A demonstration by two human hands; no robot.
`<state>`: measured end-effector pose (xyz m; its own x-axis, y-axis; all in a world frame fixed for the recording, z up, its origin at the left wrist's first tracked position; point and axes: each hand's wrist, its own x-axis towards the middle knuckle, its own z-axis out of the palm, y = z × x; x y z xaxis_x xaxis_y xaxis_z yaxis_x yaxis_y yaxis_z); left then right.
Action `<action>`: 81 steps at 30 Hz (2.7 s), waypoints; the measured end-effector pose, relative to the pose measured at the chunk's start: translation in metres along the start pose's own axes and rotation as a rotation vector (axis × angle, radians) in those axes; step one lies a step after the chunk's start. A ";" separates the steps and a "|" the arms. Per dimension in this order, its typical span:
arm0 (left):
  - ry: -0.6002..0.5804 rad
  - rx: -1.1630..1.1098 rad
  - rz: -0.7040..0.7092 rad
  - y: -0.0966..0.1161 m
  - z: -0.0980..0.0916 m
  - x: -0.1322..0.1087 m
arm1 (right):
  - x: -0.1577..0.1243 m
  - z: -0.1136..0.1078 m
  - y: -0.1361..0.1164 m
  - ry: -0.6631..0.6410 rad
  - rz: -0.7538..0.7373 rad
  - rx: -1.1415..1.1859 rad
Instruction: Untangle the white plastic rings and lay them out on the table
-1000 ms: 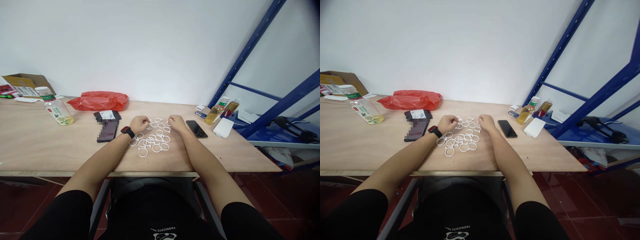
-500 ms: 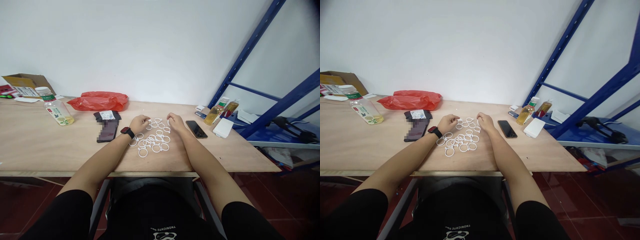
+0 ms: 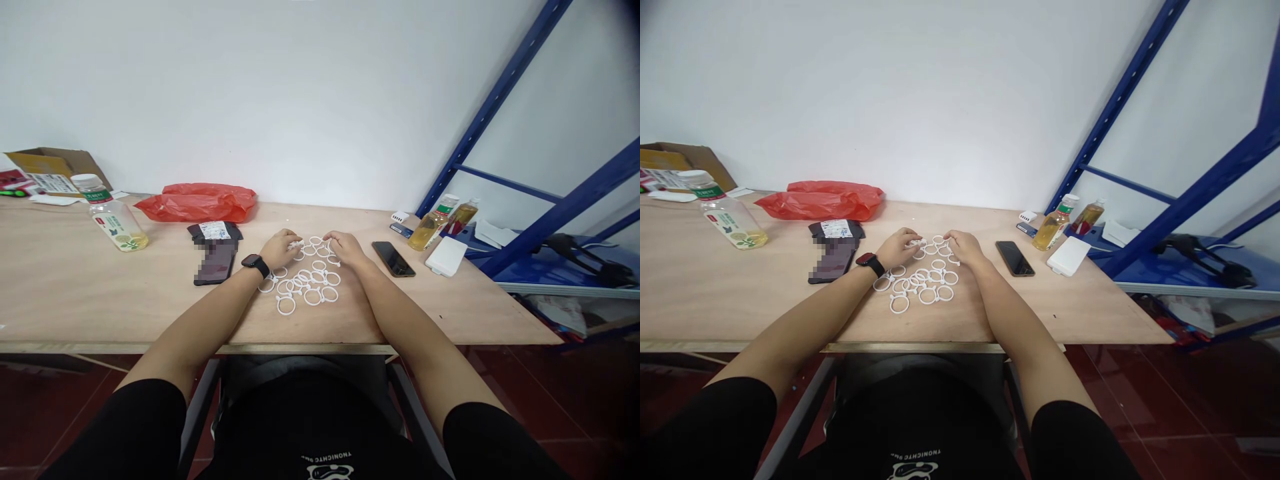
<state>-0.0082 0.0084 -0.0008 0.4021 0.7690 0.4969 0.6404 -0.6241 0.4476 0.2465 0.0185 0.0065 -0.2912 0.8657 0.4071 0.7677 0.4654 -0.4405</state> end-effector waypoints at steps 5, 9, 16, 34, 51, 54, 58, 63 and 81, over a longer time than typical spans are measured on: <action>-0.191 -0.010 0.262 0.027 0.000 0.002 | 0.000 0.001 -0.003 -0.022 -0.013 0.024; -0.359 -0.003 0.395 0.043 0.008 0.002 | -0.002 0.004 -0.008 -0.041 0.020 0.101; -0.401 0.096 0.430 0.039 0.010 0.002 | 0.001 -0.002 -0.006 0.015 0.038 -0.009; -0.392 0.031 0.411 0.047 0.012 0.002 | -0.009 -0.031 -0.006 -0.563 0.189 0.032; -0.435 0.182 0.174 0.046 -0.004 0.000 | -0.010 -0.013 -0.011 -0.464 0.039 0.115; -0.409 0.179 0.156 0.045 -0.007 -0.001 | -0.010 -0.012 -0.011 -0.401 -0.003 0.099; -0.357 0.208 0.121 0.044 -0.010 -0.001 | -0.010 -0.014 -0.014 -0.315 -0.055 0.097; -0.299 0.240 0.080 0.040 -0.010 -0.001 | -0.012 -0.016 -0.019 -0.273 -0.041 0.109; -0.272 0.280 0.098 0.043 -0.017 -0.001 | -0.009 -0.012 -0.011 -0.150 0.018 0.146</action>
<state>0.0076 -0.0218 0.0306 0.6045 0.7399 0.2952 0.7289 -0.6632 0.1696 0.2477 0.0028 0.0176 -0.3684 0.8865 0.2798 0.6854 0.4624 -0.5625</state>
